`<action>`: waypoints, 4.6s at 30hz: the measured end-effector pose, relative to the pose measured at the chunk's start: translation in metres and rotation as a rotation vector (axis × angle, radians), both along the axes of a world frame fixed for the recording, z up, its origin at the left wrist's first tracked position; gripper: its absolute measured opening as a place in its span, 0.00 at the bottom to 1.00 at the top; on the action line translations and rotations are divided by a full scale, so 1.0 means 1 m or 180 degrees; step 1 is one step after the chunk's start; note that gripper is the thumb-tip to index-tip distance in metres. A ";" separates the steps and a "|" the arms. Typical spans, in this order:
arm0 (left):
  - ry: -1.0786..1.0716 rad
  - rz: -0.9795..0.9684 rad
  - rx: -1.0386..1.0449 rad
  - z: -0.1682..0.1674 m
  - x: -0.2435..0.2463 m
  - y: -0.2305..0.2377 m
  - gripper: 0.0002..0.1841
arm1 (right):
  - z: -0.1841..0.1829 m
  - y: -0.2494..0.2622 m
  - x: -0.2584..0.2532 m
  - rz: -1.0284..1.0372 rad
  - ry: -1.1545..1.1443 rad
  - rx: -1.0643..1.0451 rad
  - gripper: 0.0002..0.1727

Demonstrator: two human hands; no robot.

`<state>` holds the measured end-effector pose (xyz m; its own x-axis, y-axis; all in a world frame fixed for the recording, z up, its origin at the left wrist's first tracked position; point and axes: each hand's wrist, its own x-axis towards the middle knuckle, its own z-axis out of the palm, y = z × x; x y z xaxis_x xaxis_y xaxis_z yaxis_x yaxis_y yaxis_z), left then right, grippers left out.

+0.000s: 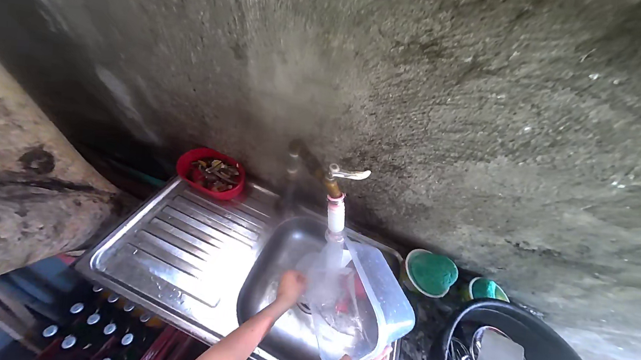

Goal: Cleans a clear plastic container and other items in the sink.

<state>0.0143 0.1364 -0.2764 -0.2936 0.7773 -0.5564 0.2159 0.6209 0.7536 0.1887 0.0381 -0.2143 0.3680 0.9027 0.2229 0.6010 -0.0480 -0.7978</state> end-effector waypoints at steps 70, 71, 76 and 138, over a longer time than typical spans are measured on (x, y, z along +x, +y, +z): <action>-0.1071 -0.0759 0.1202 0.188 0.035 -0.113 0.32 | 0.218 0.055 -0.093 0.2071 -0.1757 -0.0367 0.55; -0.0678 -0.1191 0.1159 0.187 0.039 -0.117 0.30 | 0.209 0.047 -0.082 0.2021 -0.1886 -0.0932 0.56; 0.0362 -0.2258 0.0755 0.174 0.064 -0.142 0.26 | 0.162 0.054 -0.024 0.1087 -0.2175 -0.2092 0.39; 0.0065 -0.0245 0.1296 0.129 -0.046 -0.097 0.49 | 0.171 0.110 -0.005 0.1303 -0.0772 0.0825 0.28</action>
